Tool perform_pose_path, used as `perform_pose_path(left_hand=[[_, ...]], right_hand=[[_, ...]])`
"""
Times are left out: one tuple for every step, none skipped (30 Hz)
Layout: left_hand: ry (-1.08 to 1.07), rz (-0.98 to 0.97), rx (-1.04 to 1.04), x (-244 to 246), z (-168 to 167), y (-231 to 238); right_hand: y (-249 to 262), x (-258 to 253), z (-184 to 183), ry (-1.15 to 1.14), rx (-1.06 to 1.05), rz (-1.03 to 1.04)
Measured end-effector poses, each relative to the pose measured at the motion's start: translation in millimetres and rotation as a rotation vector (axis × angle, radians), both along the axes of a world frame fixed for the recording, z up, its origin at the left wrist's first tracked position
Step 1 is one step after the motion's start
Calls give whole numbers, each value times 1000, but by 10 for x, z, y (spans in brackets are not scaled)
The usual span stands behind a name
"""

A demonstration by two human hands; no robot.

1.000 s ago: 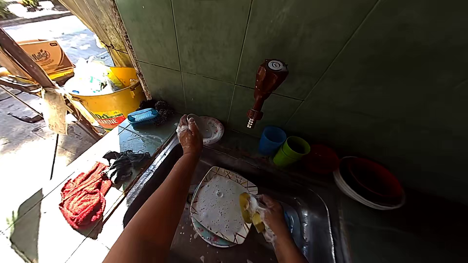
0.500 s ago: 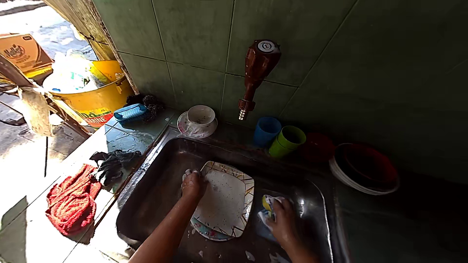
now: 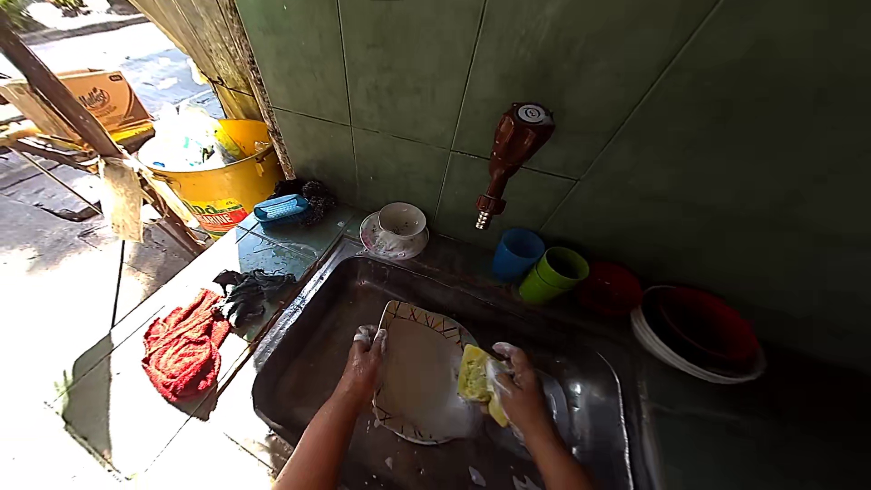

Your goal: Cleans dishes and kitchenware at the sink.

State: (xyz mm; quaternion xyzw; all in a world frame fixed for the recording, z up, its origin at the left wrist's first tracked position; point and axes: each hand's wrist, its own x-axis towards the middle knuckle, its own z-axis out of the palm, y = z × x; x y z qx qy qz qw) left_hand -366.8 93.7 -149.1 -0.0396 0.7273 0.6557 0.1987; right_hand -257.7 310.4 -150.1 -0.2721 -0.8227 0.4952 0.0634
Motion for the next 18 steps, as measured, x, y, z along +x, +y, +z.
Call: perform_pose_path(left_hand=[[6,22,4,73,-43,33],[8,42,-13,141,-109,69],[0,61,-39,205,-173,99],[-9,85,-74,237,-239,114],[-18,101,-108,244,-293,115],[-35,100,-143,246,-325,105],[-45,74,-184,245,-336,84],[-51,34,-224,241,-329,66],[-48,2,-254,239,-308,62],[-29,-22,-272,234,-287,73],[-7,-37,-282,231,-262,94],[9,-45,-291,235,-246,112],[25,-42,-304,233,-244,129],[32,-35,-306,227,-255,137],[37,-25,-297,223,-278,138],[45,-5,-281,221,-316,143],[45,5,-264,224,-345,143],[41,3,-262,232,-355,134]], right_hand=[[-140,-84,-50,-43,-44,54],[-313,-147,-95,-90,-39,101],[-506,-175,-129,-128,-7,141],[-687,-183,-150,-130,25,187],[-828,-187,-160,-120,67,242],[-909,-192,-166,-131,135,298],[-909,-220,-179,-170,227,345],[-822,-283,-212,-224,318,361],[-668,-381,-256,-292,389,347],[-494,-500,-293,-356,450,314],[-378,-612,-294,-416,494,279],[-366,-691,-263,-462,504,261],[-461,-731,-216,-462,498,265],[-627,-726,-179,-406,475,284],[-820,-687,-182,-274,449,297],[-984,-653,-238,-100,435,299],[-1066,-653,-302,20,438,300],[-1047,-688,-338,35,450,298]])
